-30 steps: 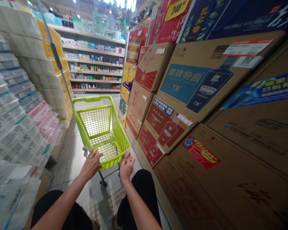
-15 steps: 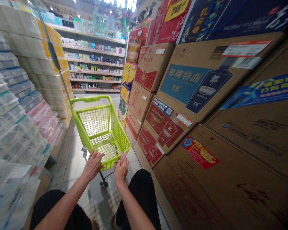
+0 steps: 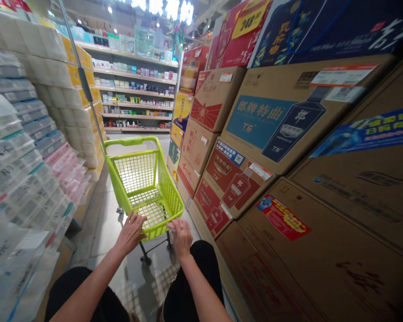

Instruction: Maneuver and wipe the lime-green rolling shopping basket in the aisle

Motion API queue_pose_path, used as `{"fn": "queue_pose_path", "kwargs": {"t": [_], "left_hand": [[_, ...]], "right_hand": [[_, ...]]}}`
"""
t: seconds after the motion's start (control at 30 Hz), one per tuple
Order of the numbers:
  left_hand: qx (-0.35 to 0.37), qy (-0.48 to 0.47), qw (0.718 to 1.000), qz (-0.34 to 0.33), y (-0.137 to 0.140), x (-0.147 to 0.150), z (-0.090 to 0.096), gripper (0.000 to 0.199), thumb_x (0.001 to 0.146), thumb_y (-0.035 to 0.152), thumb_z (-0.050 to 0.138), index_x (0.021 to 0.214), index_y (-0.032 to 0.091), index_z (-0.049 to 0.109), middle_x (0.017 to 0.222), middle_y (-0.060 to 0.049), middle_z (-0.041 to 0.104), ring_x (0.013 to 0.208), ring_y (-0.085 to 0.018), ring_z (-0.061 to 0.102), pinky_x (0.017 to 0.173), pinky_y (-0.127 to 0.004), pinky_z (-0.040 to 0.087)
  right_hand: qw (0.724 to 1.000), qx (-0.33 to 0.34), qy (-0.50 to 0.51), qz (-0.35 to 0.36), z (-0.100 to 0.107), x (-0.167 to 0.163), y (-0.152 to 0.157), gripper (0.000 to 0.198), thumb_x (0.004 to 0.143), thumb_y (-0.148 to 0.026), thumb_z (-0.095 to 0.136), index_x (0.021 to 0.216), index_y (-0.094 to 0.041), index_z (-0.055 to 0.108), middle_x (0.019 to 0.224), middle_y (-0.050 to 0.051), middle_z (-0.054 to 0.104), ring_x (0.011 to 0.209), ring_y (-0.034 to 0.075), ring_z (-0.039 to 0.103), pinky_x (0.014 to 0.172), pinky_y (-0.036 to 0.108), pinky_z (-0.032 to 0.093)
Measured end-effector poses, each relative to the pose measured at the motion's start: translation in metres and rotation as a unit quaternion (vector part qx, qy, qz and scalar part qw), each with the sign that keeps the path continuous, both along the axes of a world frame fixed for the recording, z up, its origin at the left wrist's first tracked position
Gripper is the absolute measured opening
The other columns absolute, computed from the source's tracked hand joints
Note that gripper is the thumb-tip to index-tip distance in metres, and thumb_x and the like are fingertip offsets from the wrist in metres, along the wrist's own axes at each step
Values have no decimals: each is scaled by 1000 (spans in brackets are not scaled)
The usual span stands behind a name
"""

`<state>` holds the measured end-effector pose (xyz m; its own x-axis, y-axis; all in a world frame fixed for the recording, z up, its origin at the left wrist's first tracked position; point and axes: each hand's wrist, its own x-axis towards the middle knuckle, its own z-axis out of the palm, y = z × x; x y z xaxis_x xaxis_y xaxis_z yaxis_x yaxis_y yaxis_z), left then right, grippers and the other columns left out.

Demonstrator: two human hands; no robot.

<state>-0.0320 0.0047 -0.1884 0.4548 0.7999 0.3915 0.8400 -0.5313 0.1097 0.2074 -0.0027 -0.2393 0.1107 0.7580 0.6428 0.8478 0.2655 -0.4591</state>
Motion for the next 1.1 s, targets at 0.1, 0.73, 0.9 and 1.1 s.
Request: {"fn": "queue_pose_path", "kwargs": {"t": [0.1, 0.73, 0.9, 1.1], "left_hand": [[2, -11, 1000, 0, 0, 3, 2, 40, 74, 22, 66, 110, 25, 48, 99, -2, 58, 102, -26, 53, 114, -56, 25], [4, 32, 999, 19, -1, -22, 4, 50, 71, 27, 74, 114, 25, 48, 102, -2, 60, 107, -25, 53, 116, -52, 25], [6, 11, 999, 30, -2, -11, 2, 47, 70, 26, 73, 111, 25, 50, 101, -2, 59, 106, -25, 52, 115, -53, 25], [-4, 3, 1000, 30, -11, 5, 10, 45, 69, 23, 74, 108, 24, 52, 98, -2, 58, 104, -25, 50, 115, -52, 25]], "right_hand": [[986, -40, 124, -101, -3, 11, 17, 36, 94, -30, 37, 112, -21, 67, 96, 8, 61, 87, 19, 57, 73, 28, 47], [986, -110, 114, -42, -7, -48, -22, 31, 93, -30, 44, 116, -29, 65, 110, 7, 61, 100, 21, 57, 76, 28, 44], [957, -136, 233, -106, -3, -44, -4, 34, 92, -34, 39, 115, -25, 64, 113, 7, 61, 98, 22, 58, 75, 29, 43], [930, -126, 318, -130, 4, -65, -5, 43, 86, -30, 38, 121, -13, 56, 113, 18, 60, 106, 28, 58, 90, 35, 42]]}}
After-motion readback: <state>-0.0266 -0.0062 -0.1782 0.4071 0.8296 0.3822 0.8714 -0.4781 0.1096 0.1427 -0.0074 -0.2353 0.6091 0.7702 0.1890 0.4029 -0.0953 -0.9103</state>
